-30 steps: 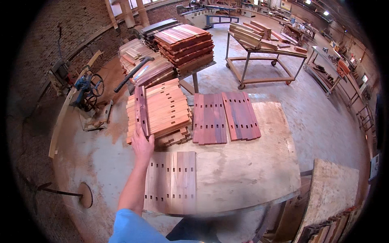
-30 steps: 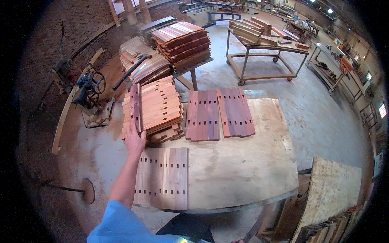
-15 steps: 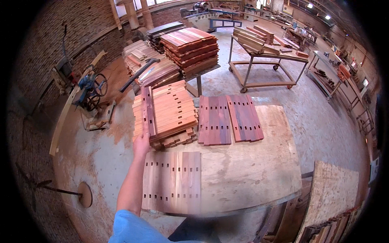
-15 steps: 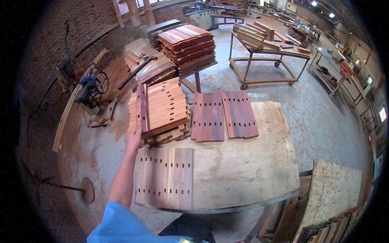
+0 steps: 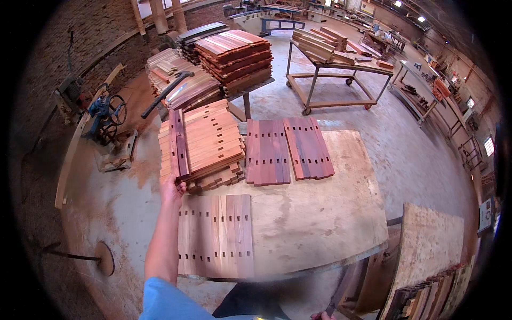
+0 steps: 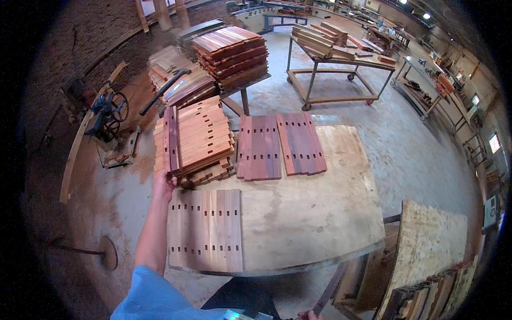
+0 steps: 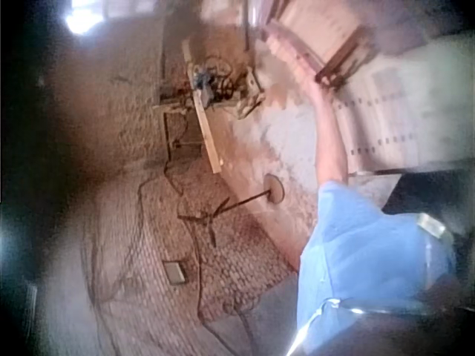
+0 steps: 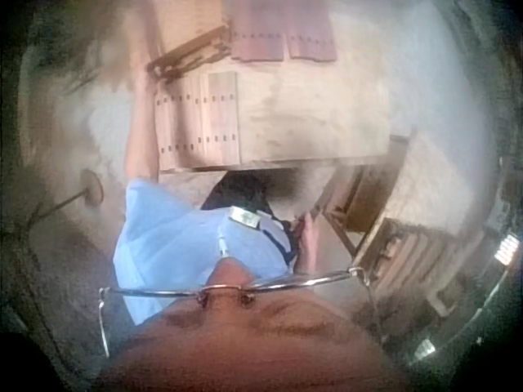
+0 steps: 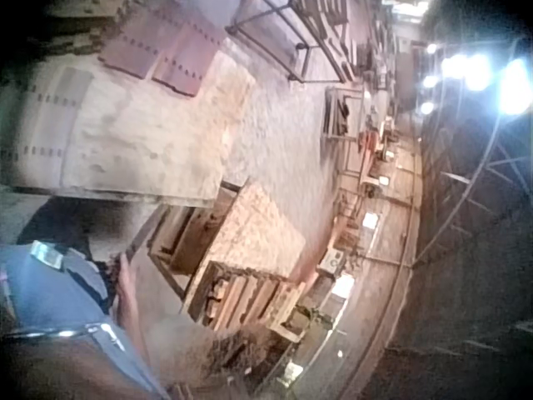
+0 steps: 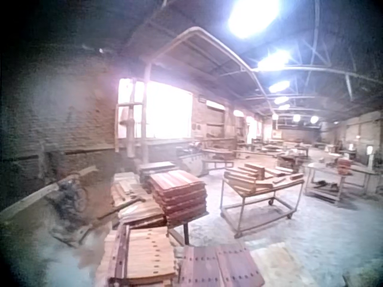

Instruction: The person repeatedly picks up wooden slats from a stack, uses a metal file to smooth the edges of each slat, and then places the finished slats onto a separate table. The process is repeated for multiple pieces in a workshop environment.

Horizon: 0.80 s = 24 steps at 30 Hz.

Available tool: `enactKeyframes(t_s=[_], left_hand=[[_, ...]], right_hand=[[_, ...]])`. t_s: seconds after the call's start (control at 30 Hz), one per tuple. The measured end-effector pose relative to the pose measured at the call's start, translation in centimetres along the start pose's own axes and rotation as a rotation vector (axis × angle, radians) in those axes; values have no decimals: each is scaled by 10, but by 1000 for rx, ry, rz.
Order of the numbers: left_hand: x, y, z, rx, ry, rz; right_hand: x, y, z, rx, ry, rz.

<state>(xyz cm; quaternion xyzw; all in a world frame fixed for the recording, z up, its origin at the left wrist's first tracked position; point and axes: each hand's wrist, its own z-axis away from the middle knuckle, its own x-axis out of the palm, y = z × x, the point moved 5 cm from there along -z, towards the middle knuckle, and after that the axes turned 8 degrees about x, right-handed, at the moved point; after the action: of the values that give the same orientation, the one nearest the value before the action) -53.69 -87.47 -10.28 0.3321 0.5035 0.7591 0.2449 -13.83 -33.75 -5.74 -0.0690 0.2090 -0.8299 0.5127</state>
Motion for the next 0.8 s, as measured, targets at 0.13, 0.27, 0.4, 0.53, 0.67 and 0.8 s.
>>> enactKeyframes(t_s=[0.13,0.27,0.4,0.53,0.67,0.8], left_hand=[[-9,-1,-4,20,44,45],[-1,5,4,33,29,52],[-8,2,-1,28,44,77],[-9,3,-1,25,-19,92],[-7,3,3,-18,62,148],[-13,3,0,-21,74,181]], right_hand=[[-2,2,1,-50,-15,13],[0,3,0,-60,-17,6],[2,1,1,-36,-12,11],[-1,9,-9,34,-19,-54],[-3,8,-10,31,-46,-11],[-4,10,-13,42,-27,-30]])
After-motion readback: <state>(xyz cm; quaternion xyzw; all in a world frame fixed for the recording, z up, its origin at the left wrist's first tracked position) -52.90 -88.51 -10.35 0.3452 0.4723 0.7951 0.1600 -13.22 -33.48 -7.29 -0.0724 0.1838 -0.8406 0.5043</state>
